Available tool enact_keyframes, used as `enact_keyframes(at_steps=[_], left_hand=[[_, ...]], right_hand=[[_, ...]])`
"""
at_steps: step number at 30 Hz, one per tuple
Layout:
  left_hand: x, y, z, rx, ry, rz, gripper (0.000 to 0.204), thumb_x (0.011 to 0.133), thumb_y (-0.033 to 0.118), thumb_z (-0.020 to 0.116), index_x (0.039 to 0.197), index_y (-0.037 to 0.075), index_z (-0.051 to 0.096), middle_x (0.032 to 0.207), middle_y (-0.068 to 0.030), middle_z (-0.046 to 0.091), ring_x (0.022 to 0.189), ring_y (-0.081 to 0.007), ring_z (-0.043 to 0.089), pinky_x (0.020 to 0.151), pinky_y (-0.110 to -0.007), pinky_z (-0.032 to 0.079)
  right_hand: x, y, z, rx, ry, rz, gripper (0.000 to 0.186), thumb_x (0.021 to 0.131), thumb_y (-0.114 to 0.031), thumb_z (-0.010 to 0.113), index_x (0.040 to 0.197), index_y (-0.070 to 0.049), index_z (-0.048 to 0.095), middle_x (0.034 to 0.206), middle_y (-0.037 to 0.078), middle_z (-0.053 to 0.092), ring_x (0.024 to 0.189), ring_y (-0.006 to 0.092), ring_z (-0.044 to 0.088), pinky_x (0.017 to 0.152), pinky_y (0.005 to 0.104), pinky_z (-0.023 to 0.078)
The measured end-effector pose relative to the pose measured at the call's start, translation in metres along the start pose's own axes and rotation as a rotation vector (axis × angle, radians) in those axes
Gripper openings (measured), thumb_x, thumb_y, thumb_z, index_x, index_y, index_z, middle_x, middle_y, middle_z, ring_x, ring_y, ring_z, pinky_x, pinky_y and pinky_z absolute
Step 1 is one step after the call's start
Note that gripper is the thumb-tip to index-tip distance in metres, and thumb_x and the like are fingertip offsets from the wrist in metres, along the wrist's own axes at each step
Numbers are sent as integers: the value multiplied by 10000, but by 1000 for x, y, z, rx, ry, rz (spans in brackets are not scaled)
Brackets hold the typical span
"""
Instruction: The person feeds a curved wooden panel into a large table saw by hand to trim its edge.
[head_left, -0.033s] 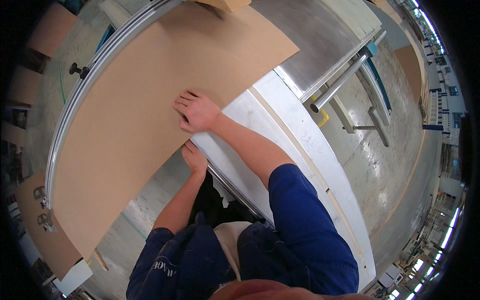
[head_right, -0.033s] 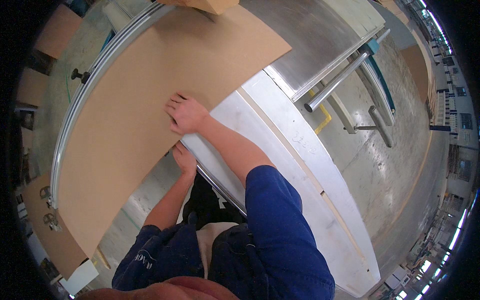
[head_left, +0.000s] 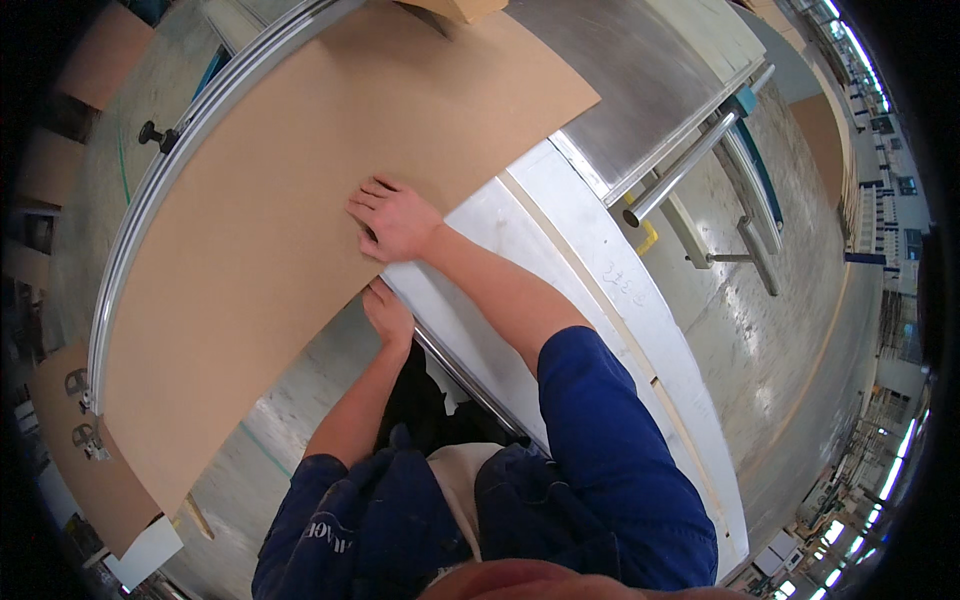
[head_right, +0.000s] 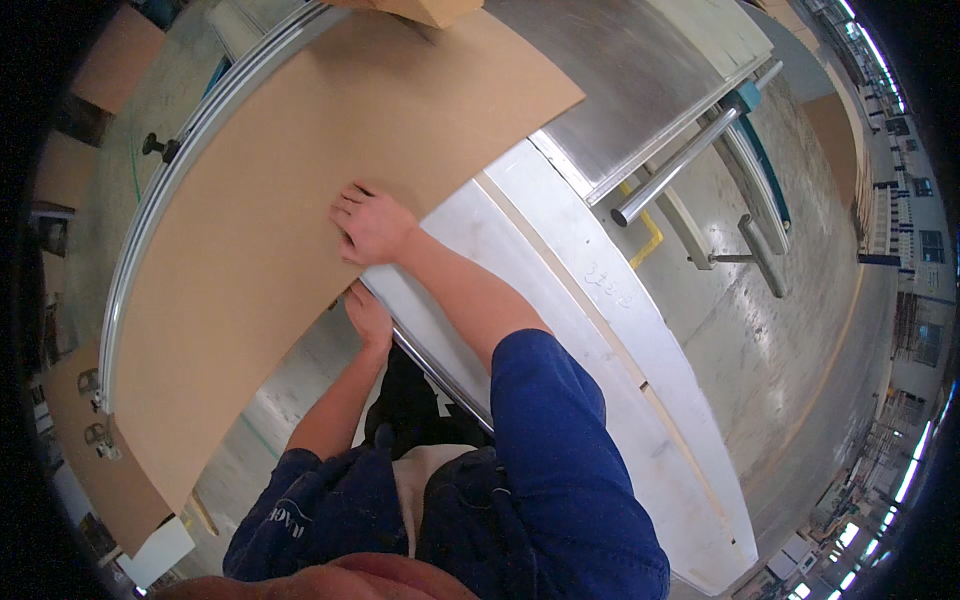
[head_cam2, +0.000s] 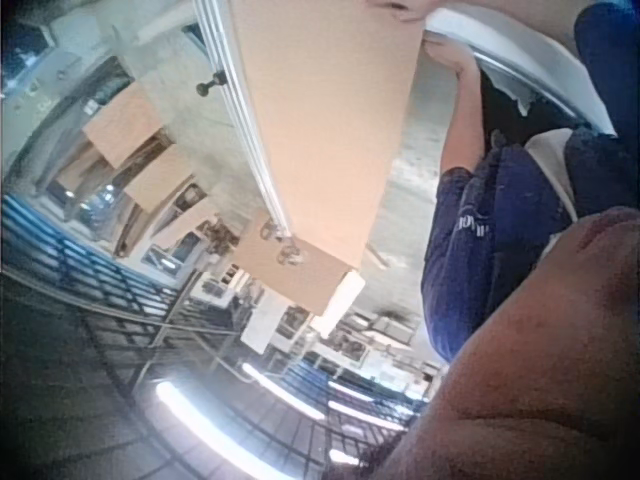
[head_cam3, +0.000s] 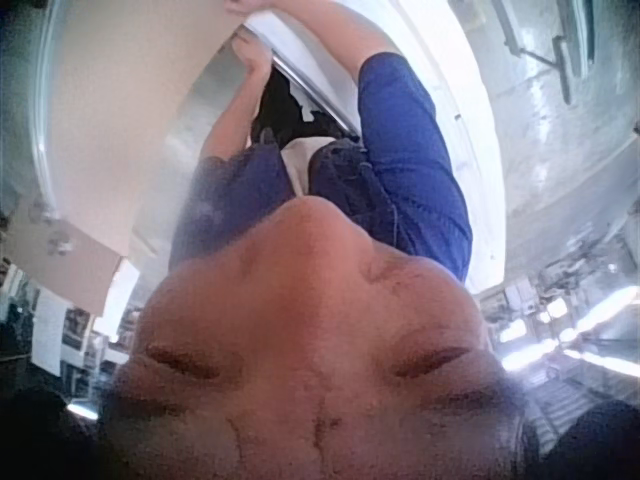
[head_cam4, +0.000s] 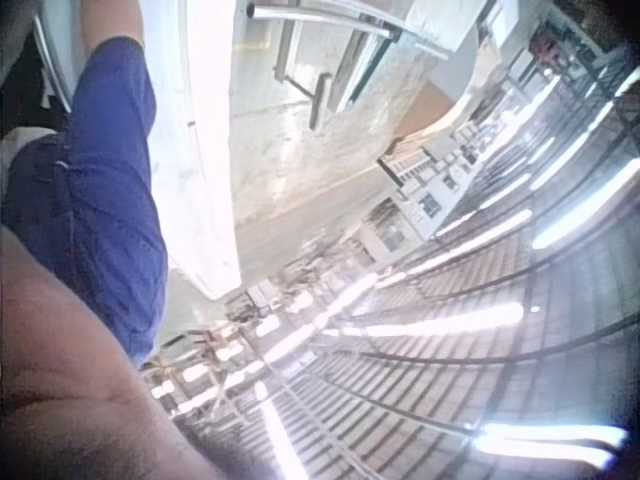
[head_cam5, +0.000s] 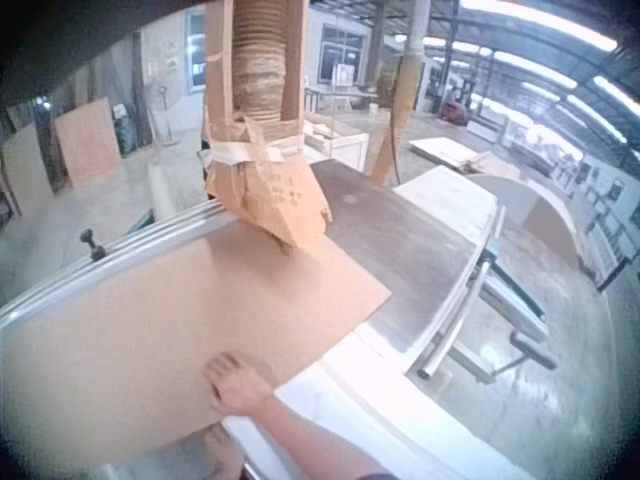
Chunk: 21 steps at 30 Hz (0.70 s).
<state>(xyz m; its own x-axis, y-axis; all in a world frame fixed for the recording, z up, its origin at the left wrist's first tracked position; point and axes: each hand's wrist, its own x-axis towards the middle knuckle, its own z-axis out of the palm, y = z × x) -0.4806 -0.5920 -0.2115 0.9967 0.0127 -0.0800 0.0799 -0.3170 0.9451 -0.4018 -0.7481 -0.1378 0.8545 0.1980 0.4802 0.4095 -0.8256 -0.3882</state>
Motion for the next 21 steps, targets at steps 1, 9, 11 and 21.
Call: enact_keyframes(at_steps=[1, 9, 11, 21], left_hand=[[4, -1, 3, -7, 0, -11, 547, 1098, 341, 347, 1320, -110, 565, 1316, -342, 598, 1210, -510, 549, 1024, -501, 424], [5, 14, 7, 68, 49, -23, 541, 1090, 342, 351, 1267, -109, 590, 1259, -356, 618, 1179, -540, 546, 1005, -525, 429], [8, 12, 7, 65, 47, -58, 534, 1087, 340, 359, 1260, -109, 592, 1249, -360, 621, 1163, -545, 551, 993, -529, 435], [43, 14, 16, 111, 50, -66, 567, 1104, 380, 314, 1324, -87, 549, 1273, -326, 630, 1195, -533, 556, 1001, -525, 432]], right_hand=[[2, 3, 0, 3, 6, -3, 444, 779, -227, 643, 1168, -16, 681, 1192, 98, 697, 1205, 285, 602, 1160, 452, 424], [7, 11, 9, -20, 14, -31, 447, 776, -240, 651, 1166, -24, 684, 1184, 90, 700, 1212, 285, 603, 1153, 462, 432], [8, 13, 11, -11, 13, -28, 451, 779, -251, 649, 1168, -25, 684, 1184, 90, 700, 1216, 285, 603, 1156, 465, 428], [35, 38, 21, 15, -78, 0, 468, 785, -291, 659, 1170, -26, 673, 1212, 94, 690, 1223, 291, 595, 1162, 469, 422]])
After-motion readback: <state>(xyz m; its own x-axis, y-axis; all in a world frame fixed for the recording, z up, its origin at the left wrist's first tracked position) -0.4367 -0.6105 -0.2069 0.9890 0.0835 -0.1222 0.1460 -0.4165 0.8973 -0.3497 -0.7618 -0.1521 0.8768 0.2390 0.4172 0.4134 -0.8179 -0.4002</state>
